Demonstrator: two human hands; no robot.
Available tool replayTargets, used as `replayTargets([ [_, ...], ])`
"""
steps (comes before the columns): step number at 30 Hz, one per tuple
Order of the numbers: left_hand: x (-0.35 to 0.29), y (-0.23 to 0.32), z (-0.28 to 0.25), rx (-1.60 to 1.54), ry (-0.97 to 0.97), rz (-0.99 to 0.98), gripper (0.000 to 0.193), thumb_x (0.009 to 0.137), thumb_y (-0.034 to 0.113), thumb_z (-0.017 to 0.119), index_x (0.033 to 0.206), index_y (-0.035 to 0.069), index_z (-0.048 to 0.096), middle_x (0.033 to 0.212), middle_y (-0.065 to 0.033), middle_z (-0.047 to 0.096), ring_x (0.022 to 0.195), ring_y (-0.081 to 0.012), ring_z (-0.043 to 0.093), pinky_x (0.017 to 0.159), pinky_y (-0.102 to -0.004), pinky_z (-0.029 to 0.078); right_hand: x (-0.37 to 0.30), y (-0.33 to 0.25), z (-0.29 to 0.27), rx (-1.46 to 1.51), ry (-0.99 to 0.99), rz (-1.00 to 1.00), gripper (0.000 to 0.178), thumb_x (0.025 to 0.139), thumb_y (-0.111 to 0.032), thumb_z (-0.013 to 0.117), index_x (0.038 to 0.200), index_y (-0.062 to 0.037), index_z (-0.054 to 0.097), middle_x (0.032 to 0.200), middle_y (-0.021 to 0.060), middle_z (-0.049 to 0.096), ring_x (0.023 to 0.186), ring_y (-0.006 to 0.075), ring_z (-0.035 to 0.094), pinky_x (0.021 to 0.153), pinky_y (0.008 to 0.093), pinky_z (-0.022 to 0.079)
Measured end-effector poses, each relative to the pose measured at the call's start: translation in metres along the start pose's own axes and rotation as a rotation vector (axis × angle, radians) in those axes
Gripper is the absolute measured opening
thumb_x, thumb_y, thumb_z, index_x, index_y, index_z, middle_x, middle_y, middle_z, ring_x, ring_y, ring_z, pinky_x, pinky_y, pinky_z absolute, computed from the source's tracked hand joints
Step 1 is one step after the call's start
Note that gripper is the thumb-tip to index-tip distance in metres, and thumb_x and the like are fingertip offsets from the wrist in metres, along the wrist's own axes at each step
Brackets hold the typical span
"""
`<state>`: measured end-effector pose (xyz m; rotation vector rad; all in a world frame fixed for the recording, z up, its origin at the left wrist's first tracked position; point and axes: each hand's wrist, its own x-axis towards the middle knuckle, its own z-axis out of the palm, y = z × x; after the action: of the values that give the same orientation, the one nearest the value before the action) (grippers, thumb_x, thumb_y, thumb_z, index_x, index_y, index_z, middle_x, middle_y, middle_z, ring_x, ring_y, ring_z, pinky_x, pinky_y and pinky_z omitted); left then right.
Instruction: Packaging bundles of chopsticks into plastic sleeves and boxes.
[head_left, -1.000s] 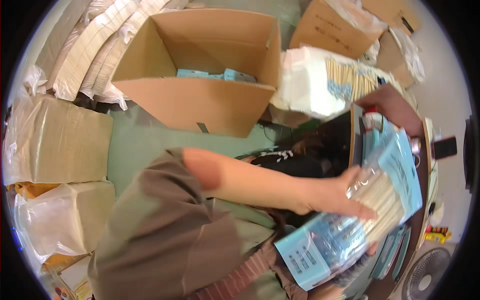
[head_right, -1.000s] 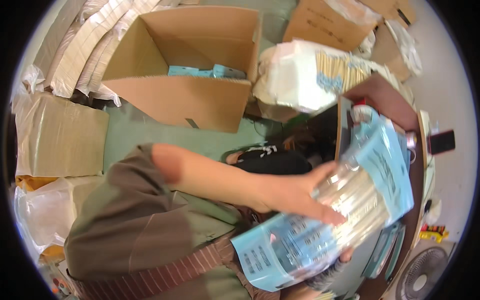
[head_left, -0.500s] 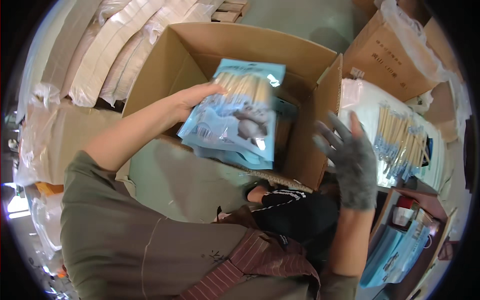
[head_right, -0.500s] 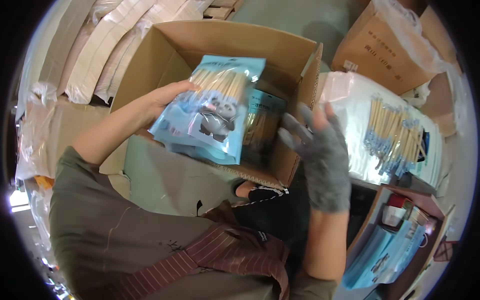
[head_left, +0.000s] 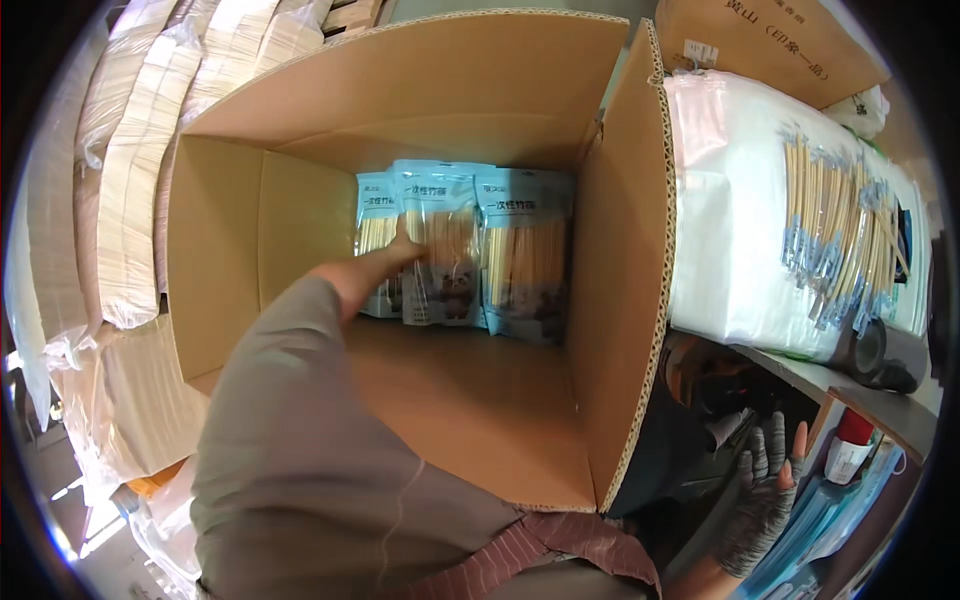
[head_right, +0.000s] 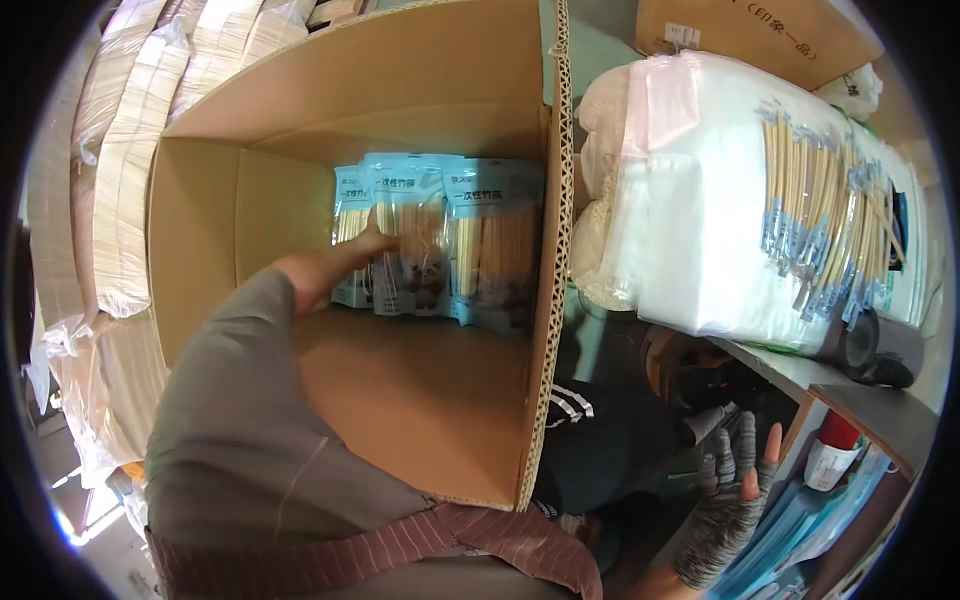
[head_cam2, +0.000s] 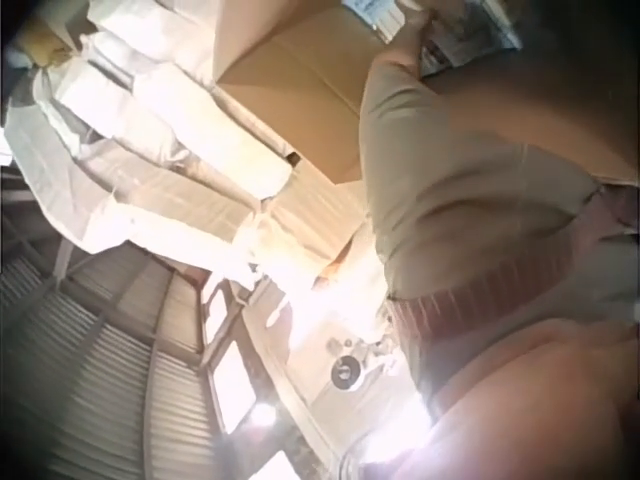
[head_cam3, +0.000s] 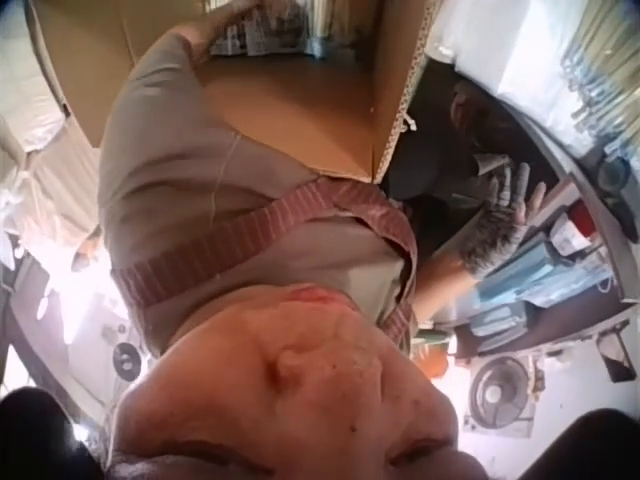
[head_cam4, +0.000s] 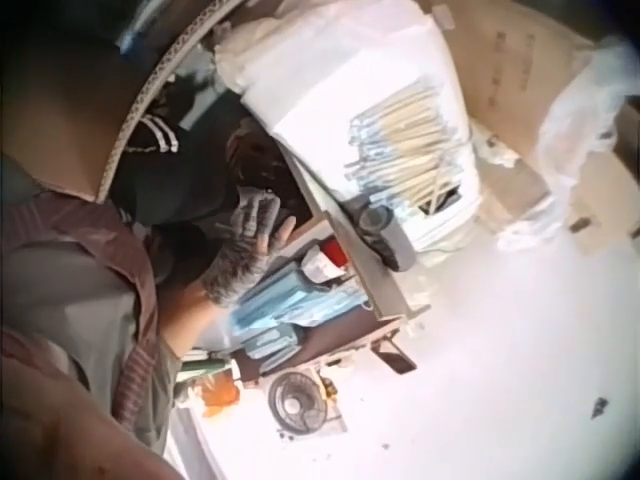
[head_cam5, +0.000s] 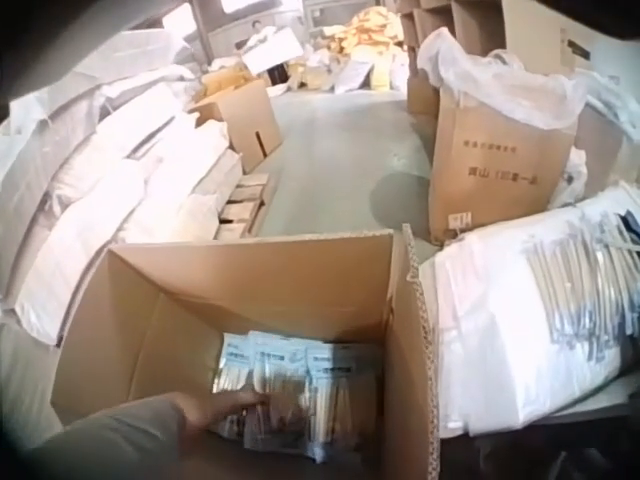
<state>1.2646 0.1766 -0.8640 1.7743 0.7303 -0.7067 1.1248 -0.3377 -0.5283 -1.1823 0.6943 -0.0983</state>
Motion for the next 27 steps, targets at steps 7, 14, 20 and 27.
replayTargets([
  [7, 0.021, -0.025, -0.013, -0.038, -0.324, 0.145, 0.086, 0.069, 0.003, 0.063, 0.136, 0.014, 0.01, 0.109, -0.0126, 0.05, 0.096, -0.026, 0.052, 0.072, -0.0375, 0.048, -0.003, 0.007, -0.018, -0.028, 0.023, 0.004, 0.07, 0.083, -0.014, 0.053, 0.14, -0.0077, 0.013, 0.137, 0.02, 0.031, 0.11, 0.029, 0.052, 0.084, 0.0352, 0.051],
  [14, 0.011, -0.005, 0.008, -0.354, -0.52, 0.017, 0.072, 0.069, 0.006, 0.059, 0.132, 0.01, 0.026, 0.1, -0.0108, 0.05, 0.078, -0.0229, 0.053, 0.066, -0.0345, 0.047, -0.011, 0.016, -0.033, 0.011, -0.042, 0.006, 0.061, 0.087, -0.014, 0.049, 0.14, -0.011, 0.017, 0.138, 0.0163, 0.032, 0.112, 0.0283, 0.051, 0.083, 0.0359, 0.051],
  [20, 0.059, -0.05, 0.036, 0.384, 0.303, -0.062, 0.102, 0.069, 0.029, 0.068, 0.14, 0.005, -0.002, 0.139, -0.019, 0.021, 0.125, -0.0315, 0.028, 0.102, -0.0451, 0.025, -0.015, 0.016, -0.038, 0.015, 0.049, 0.006, 0.065, 0.085, -0.013, 0.051, 0.14, -0.0096, 0.015, 0.137, 0.0178, 0.032, 0.109, 0.0282, 0.052, 0.078, 0.0366, 0.053],
  [27, -0.001, 0.006, 0.056, 0.352, 0.625, 0.126, 0.095, 0.067, 0.021, 0.069, 0.139, 0.006, 0.009, 0.136, -0.0195, 0.03, 0.124, -0.0394, 0.026, 0.103, -0.0473, 0.025, -0.036, 0.017, -0.063, -0.027, 0.195, -0.028, 0.064, 0.085, -0.015, 0.053, 0.139, -0.0106, 0.019, 0.137, 0.017, 0.033, 0.111, 0.0272, 0.051, 0.08, 0.0353, 0.051],
])
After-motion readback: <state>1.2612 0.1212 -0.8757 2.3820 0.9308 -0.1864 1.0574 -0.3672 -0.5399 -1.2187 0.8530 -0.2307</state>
